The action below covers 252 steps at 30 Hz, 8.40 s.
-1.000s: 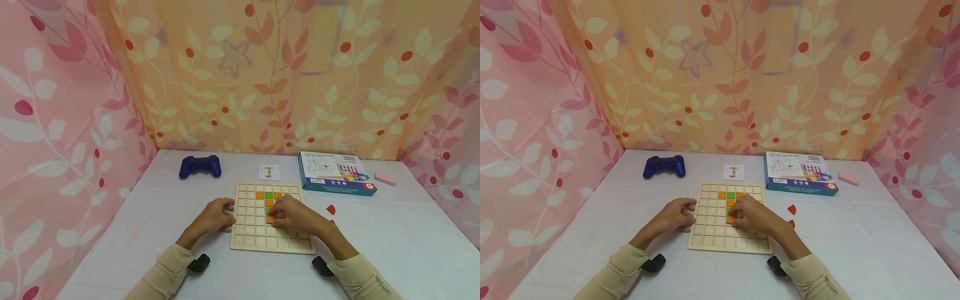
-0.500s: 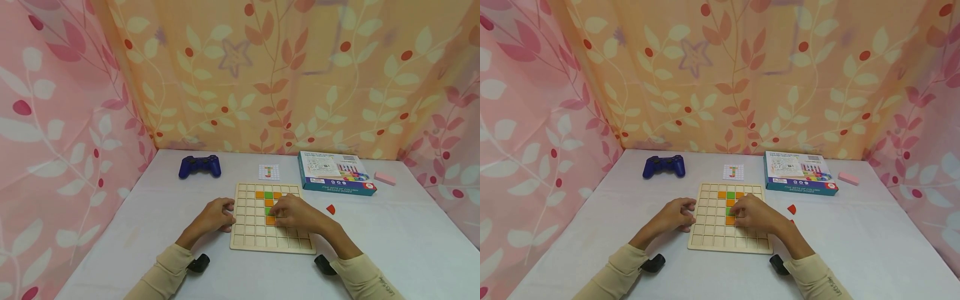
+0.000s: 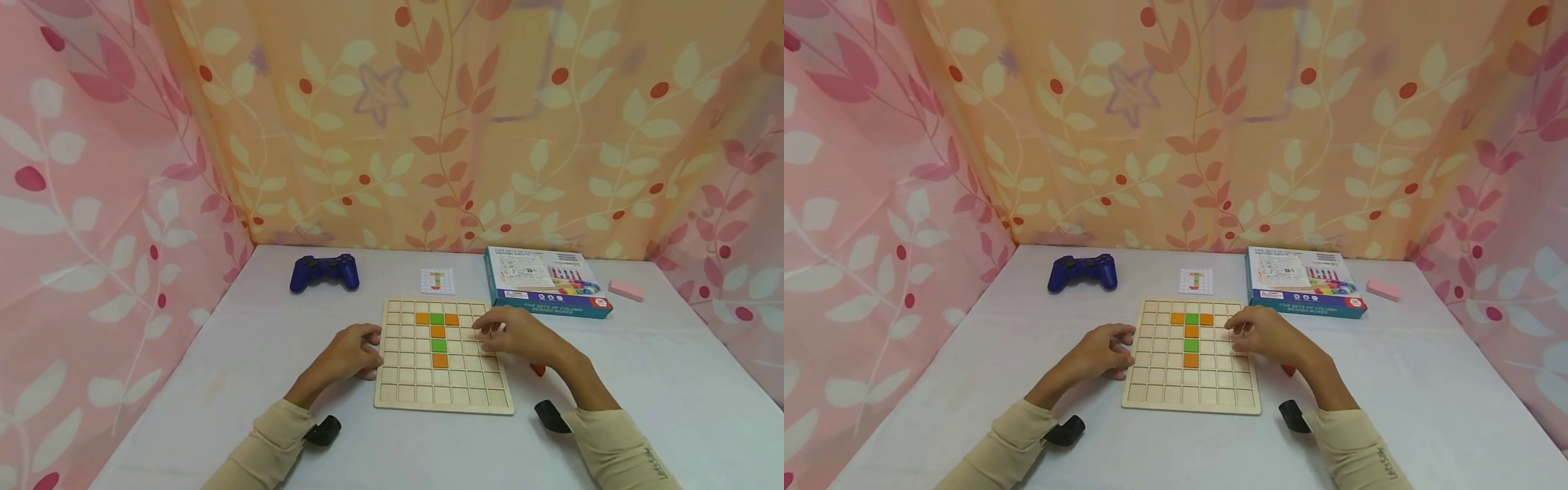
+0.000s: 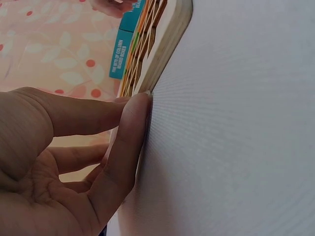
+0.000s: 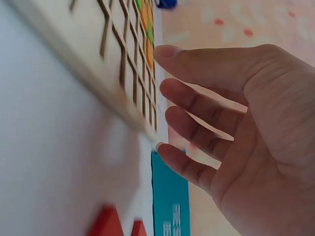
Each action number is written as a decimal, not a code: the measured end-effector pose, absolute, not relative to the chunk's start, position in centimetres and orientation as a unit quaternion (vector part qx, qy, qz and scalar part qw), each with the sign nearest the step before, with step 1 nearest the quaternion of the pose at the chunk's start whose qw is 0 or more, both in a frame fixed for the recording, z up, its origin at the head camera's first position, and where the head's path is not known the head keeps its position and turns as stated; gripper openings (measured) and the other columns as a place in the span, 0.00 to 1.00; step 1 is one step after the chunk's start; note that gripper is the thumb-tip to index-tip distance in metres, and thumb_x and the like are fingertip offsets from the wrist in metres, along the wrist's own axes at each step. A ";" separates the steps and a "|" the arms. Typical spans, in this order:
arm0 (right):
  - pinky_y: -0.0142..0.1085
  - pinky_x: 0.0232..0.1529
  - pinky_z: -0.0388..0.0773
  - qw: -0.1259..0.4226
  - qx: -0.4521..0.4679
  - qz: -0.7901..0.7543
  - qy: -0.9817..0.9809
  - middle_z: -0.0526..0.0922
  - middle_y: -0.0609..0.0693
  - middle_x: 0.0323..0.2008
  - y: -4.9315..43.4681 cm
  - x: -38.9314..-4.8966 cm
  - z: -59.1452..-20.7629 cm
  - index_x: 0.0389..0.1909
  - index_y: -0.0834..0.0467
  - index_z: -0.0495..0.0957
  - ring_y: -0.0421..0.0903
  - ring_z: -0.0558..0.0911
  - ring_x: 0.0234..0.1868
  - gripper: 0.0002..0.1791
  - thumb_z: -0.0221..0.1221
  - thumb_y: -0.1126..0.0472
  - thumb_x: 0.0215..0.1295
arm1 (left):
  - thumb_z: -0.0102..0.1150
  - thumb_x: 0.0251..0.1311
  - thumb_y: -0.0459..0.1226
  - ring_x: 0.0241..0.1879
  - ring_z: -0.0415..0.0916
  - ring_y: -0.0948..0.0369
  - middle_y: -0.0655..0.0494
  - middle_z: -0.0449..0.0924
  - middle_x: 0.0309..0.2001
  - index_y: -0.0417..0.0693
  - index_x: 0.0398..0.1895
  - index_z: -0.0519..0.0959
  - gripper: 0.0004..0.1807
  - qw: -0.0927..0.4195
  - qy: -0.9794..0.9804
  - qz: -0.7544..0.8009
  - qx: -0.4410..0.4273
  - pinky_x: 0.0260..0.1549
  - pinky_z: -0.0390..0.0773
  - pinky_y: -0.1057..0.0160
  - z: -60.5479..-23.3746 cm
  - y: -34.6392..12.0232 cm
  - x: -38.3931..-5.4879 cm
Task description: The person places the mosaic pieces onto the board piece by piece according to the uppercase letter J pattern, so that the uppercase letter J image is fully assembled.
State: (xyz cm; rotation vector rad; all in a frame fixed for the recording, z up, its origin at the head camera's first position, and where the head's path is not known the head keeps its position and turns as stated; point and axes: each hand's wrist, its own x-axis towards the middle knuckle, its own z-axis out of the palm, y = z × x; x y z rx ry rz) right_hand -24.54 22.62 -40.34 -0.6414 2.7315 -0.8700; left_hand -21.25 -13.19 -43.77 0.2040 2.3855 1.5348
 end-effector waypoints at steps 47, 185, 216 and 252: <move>0.39 0.45 0.78 0.134 -0.131 -0.279 0.942 0.85 0.50 0.46 32.3 -25.5 -41.4 0.47 0.55 0.90 0.52 0.76 0.48 0.16 0.77 0.58 0.57 | 0.69 0.59 0.22 0.45 0.84 0.58 0.44 0.78 0.57 0.31 0.72 0.71 0.36 0.148 0.831 0.532 0.063 0.32 0.92 0.61 -43.6 -13.1 -21.1; 0.40 0.49 0.85 0.100 -0.172 -0.249 0.948 0.87 0.45 0.49 30.8 -20.7 -41.8 0.55 0.52 0.87 0.46 0.80 0.48 0.23 0.76 0.52 0.59 | 0.69 0.60 0.23 0.44 0.83 0.57 0.44 0.78 0.58 0.33 0.73 0.72 0.35 0.146 0.833 0.532 0.055 0.32 0.92 0.60 -43.8 -13.1 -21.2; 0.32 0.45 0.84 0.099 -0.187 -0.235 0.949 0.87 0.40 0.47 31.9 -19.3 -41.6 0.49 0.48 0.89 0.44 0.80 0.49 0.17 0.73 0.60 0.58 | 0.69 0.60 0.23 0.45 0.82 0.57 0.45 0.78 0.58 0.33 0.73 0.72 0.35 0.146 0.834 0.529 0.057 0.33 0.92 0.60 -43.8 -13.1 -21.2; 0.36 0.53 0.84 0.102 -0.303 -0.259 0.911 0.85 0.38 0.46 21.2 -21.8 -41.2 0.52 0.50 0.89 0.45 0.77 0.52 0.16 0.74 0.54 0.64 | 0.68 0.60 0.22 0.44 0.82 0.57 0.44 0.77 0.57 0.32 0.72 0.72 0.35 0.145 0.829 0.537 0.062 0.31 0.92 0.60 -43.8 -13.2 -21.3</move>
